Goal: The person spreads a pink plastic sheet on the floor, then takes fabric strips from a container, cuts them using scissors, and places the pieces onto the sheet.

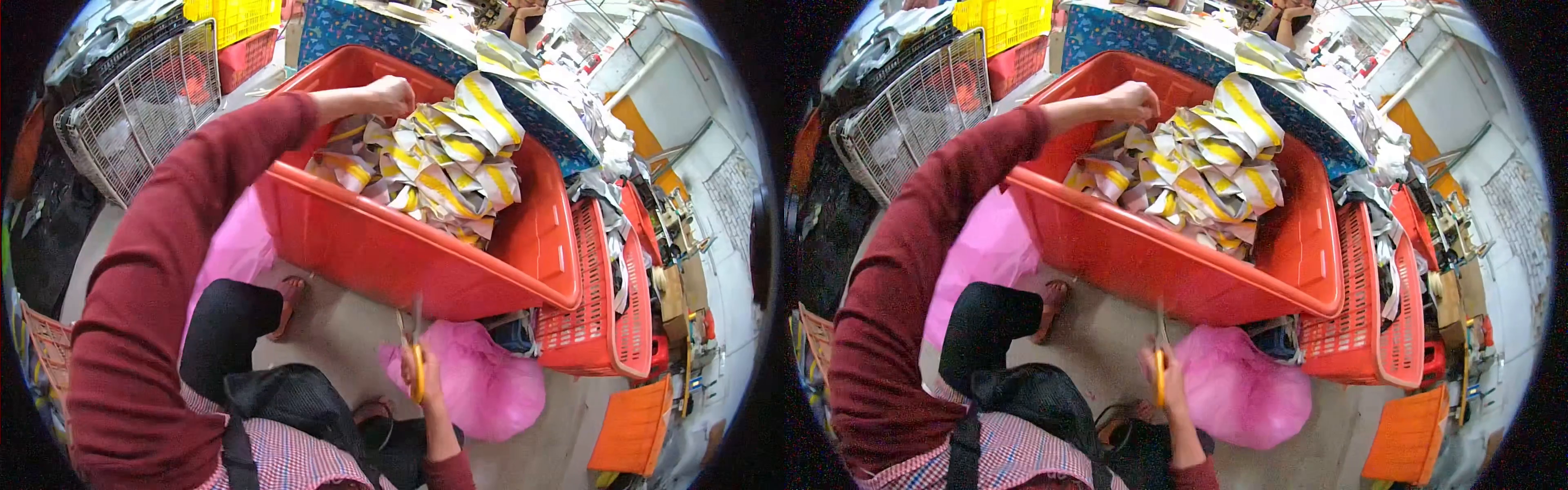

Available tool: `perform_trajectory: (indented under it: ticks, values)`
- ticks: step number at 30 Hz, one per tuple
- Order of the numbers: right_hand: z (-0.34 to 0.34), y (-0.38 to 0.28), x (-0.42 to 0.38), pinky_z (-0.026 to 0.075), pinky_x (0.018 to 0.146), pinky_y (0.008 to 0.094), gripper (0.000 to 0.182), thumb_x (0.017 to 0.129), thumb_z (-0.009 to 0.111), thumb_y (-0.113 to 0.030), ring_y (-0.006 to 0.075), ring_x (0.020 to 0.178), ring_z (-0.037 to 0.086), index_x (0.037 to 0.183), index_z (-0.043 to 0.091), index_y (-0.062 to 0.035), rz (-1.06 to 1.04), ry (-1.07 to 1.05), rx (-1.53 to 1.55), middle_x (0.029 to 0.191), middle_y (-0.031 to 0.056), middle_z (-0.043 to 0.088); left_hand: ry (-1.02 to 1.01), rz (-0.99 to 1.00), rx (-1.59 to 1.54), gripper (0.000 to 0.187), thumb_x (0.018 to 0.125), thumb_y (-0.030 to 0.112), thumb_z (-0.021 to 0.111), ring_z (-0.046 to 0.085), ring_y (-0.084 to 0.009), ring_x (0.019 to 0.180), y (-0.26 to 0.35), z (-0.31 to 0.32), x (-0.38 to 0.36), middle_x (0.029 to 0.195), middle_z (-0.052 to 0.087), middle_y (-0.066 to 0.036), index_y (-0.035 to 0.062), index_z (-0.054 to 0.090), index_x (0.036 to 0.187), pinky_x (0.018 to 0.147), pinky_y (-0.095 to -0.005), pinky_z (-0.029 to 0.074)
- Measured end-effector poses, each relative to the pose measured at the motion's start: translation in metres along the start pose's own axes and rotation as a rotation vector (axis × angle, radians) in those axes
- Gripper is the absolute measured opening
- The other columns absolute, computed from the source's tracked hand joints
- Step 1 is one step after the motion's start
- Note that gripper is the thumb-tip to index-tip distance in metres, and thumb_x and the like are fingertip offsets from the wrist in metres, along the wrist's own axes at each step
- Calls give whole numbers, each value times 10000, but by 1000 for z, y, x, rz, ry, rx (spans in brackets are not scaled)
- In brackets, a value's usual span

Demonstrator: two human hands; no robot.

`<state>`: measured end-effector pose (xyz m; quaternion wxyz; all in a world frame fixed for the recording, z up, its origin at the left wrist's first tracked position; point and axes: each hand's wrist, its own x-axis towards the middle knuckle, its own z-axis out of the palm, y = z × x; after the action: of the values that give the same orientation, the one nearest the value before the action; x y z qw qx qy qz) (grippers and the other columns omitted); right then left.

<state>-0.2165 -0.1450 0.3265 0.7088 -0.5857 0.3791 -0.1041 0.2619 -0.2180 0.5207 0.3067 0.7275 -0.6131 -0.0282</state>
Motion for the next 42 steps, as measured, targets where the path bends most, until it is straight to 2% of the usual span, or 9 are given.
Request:
perform_trajectory:
  ticks: [11, 14, 17, 26, 30, 33, 35, 38, 42]
  values:
    - [-21, -30, -33, 445, 722, 243, 511, 870, 649, -223, 138, 786, 520, 1316, 480, -39, -121, 49, -265, 883, 57, 585, 229, -777, 10, 327, 780, 249, 689, 633, -267, 1043, -106, 160, 188, 1124, 656, -123, 78, 680, 1058, 818, -390, 531]
    - [-27, -23, -26, 364, 509, 227, 433, 877, 631, -203, 85, 576, 430, 1254, 516, -25, 15, 97, -206, 703, -43, 485, 0, -34, 788, 381, 705, 193, 755, 642, -177, 1005, -186, 210, 231, 1074, 679, -17, 166, 676, 1077, 820, -314, 526]
    - [-28, -10, -19, 327, 488, 220, 368, 865, 649, -190, 69, 571, 402, 1193, 547, -57, 37, 155, -177, 663, -47, 454, 175, 76, 175, 216, 785, 197, 698, 634, -181, 659, -138, 188, 178, 845, 672, -81, 54, 648, 938, 555, -336, 503]
    - [-11, -29, -11, 355, 483, 196, 426, 919, 551, -198, 58, 561, 432, 1279, 452, 7, 148, 66, 71, 715, -4, 465, 402, -663, -855, 266, 727, 248, 780, 608, -158, 674, -76, 184, 175, 774, 645, -52, 70, 655, 878, 582, -316, 508]
    - [-8, -28, -7, 363, 474, 201, 448, 925, 545, -239, 67, 542, 435, 1272, 444, 25, 147, 70, 58, 709, 6, 470, 266, -289, -1111, 289, 738, 271, 772, 617, -198, 676, -99, 197, 173, 781, 625, -82, 91, 627, 912, 599, -351, 515]
    - [-4, -37, -4, 374, 466, 211, 455, 934, 531, -267, 80, 530, 446, 1259, 443, 40, 142, 54, 57, 708, 16, 481, 312, 275, -122, 277, 713, 222, 780, 633, -180, 666, -205, 253, 243, 852, 658, -92, 113, 602, 895, 542, -327, 508]
    - [-6, -34, -1, 385, 467, 224, 462, 942, 519, -276, 97, 524, 458, 1263, 428, 42, 84, 56, 33, 719, 29, 493, 366, 96, 22, 282, 705, 228, 788, 633, -169, 627, -155, 228, 214, 821, 658, -85, 101, 602, 875, 510, -316, 506]
    - [-8, -24, -2, 402, 484, 241, 463, 947, 514, -275, 110, 522, 460, 1272, 413, 39, 90, 59, 117, 719, 34, 492, 226, -268, -1387, 258, 693, 227, 796, 616, -143, 542, -121, 203, 184, 709, 648, -75, 61, 614, 771, 458, -302, 503]
    - [-10, -22, -4, 413, 506, 255, 472, 951, 508, -277, 121, 522, 449, 1279, 395, 43, 109, 57, 135, 714, 36, 479, 264, -472, -1023, 197, 723, 171, 750, 583, -128, 473, -125, 220, 199, 589, 609, -69, 33, 618, 673, 401, -308, 488]
